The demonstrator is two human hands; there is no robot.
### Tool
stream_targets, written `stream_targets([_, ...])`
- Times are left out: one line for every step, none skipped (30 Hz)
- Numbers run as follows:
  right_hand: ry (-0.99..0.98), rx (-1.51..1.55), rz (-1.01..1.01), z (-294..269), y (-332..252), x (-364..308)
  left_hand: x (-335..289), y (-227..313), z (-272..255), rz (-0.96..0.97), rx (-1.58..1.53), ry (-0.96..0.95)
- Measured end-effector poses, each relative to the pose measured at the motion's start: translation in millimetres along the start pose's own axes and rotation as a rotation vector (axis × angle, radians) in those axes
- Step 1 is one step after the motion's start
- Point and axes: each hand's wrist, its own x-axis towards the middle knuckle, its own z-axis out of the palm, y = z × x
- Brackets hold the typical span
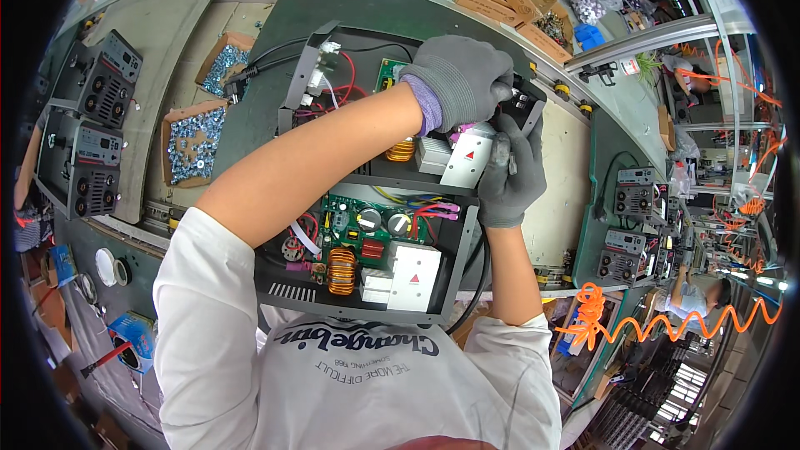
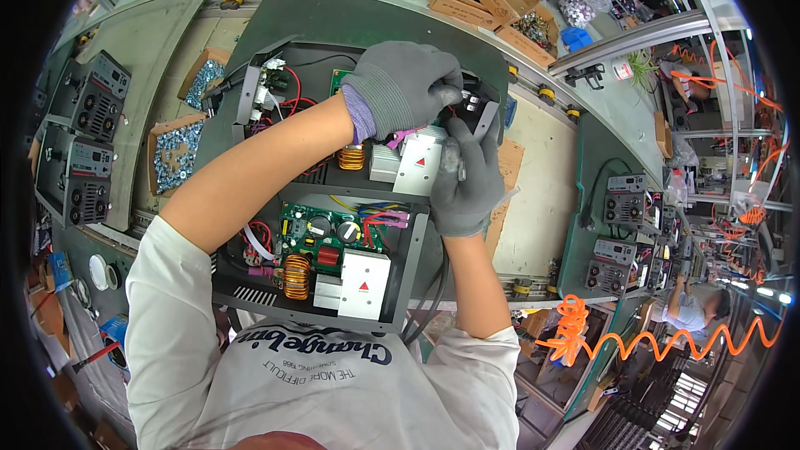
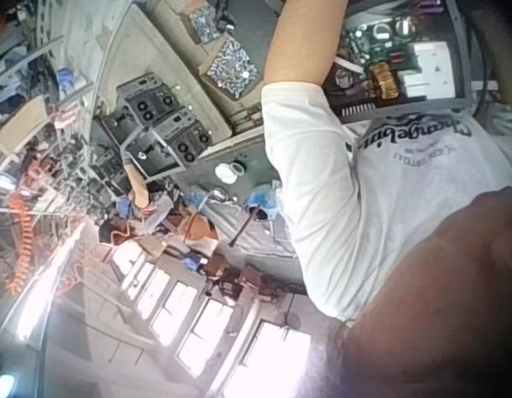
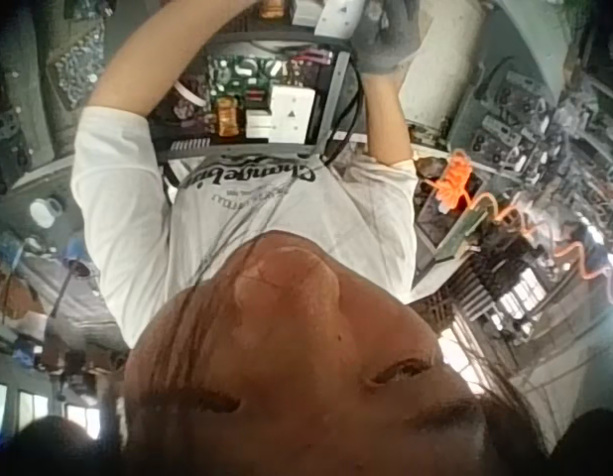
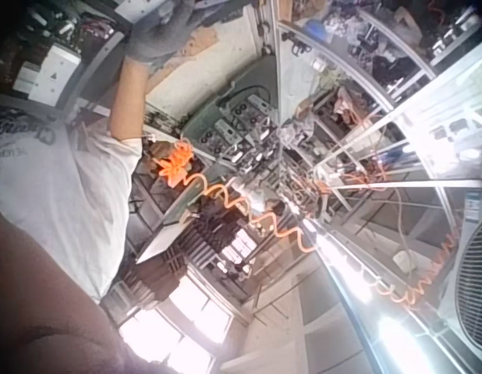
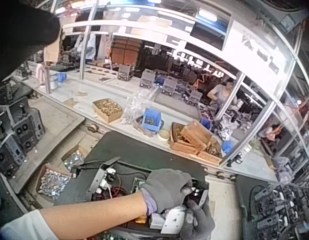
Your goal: The person assembles an electronic device, likely a power supply unit, on a workbench. They connect various colored wires to circuit boards and components, secure a metal bracket using a power drill, and organize the internal wiring. The task involves precise manipulation of small electronic parts and tools.
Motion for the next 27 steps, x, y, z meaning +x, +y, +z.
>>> stream_targets([0.003,-0.005,-0.003,0.5,-0.4,0.1,-0.1,1.2,1.3,0.001,0.034,0.002])
stream_targets([0.007,-0.011,-0.005,0.9,-0.4,-0.1,0.0,2.8,2.8,0.003,0.067,0.004])
stream_targets([0.002,-0.008,-0.004,-0.2,-0.2,0.5,0.6,4.3,3.5,0.006,0.097,0.007])
stream_targets([-0.002,-0.006,-0.003,-1.7,0.2,0.9,1.5,4.3,4.4,0.033,0.107,0.007])
stream_targets([-0.006,-0.004,-0.001,-3.0,0.6,1.1,3.0,3.6,5.7,0.061,0.117,0.006])
stream_targets([-0.001,-0.024,-0.015,-2.1,1.3,1.5,3.8,2.0,6.8,0.085,0.132,0.009])
stream_targets([0.005,-0.044,-0.029,-0.9,2.2,1.6,4.1,1.1,8.4,0.109,0.14,0.006])
stream_targets([0.011,-0.064,-0.043,0.1,3.2,1.6,4.2,0.6,10.2,0.133,0.148,0.003])
stream_targets([0.021,-0.08,-0.057,0.0,4.1,1.6,5.0,1.2,11.3,0.162,0.153,-0.002])
stream_targets([0.031,-0.096,-0.071,-0.3,5.2,1.4,5.8,2.0,12.5,0.169,0.156,-0.006])
stream_targets([0.042,-0.112,-0.085,-1.0,5.8,0.6,6.4,2.9,13.8,0.177,0.16,-0.011])
stream_targets([0.039,-0.108,-0.081,-1.7,6.1,-0.4,7.0,3.6,14.5,0.182,0.165,-0.012])
stream_targets([0.036,-0.104,-0.077,-2.2,5.7,-1.9,8.2,1.7,14.3,0.204,0.123,-0.014])
stream_targets([0.034,-0.1,-0.072,-2.7,4.6,-2.8,9.2,-2.5,12.8,0.227,0.081,-0.017])
stream_targets([0.022,-0.125,-0.056,-4.9,1.4,-1.5,10.0,-3.0,10.4,0.258,0.037,-0.021])
stream_targets([0.01,-0.149,-0.038,-7.1,-3.7,0.7,6.8,-3.6,8.9,0.323,0.01,0.069])
stream_targets([-0.002,-0.175,-0.02,-10.4,-6.1,2.2,1.5,-5.1,7.0,0.388,-0.019,0.159])
stream_targets([0.008,-0.173,-0.067,-9.1,1.1,1.9,-2.1,-7.2,3.5,0.452,-0.042,0.25])
stream_targets([0.042,-0.195,-0.095,-10.7,4.4,0.9,-3.3,-9.8,2.6,0.5,-0.07,0.198])
stream_targets([0.075,-0.218,-0.123,-12.6,7.0,0.5,-4.0,-12.7,3.6,0.548,-0.098,0.145])
stream_targets([0.102,-0.24,-0.149,-14.6,6.9,1.7,-4.6,-12.6,1.7,0.59,-0.129,0.091])
stream_targets([0.058,-0.329,-0.086,-20.3,1.2,0.8,-5.9,-11.3,0.3,0.533,-0.217,0.045])
stream_targets([0.031,-0.339,-0.09,-22.9,-3.2,5.9,-5.3,-10.6,-1.3,0.506,-0.219,0.009])
stream_targets([0.002,-0.343,-0.095,-24.0,-8.4,10.1,-7.1,-10.9,-3.2,0.475,-0.216,-0.027])
stream_targets([-0.027,-0.346,-0.101,-24.3,-12.0,13.4,-8.0,-10.9,-4.3,0.442,-0.212,-0.062])
stream_targets([-0.028,-0.331,-0.123,-22.4,-13.1,17.0,-6.7,-11.7,-5.1,0.447,-0.256,-0.078])
stream_targets([-0.027,-0.264,-0.084,-23.1,-14.1,20.4,-4.0,-13.7,-5.7,0.452,-0.304,-0.092])
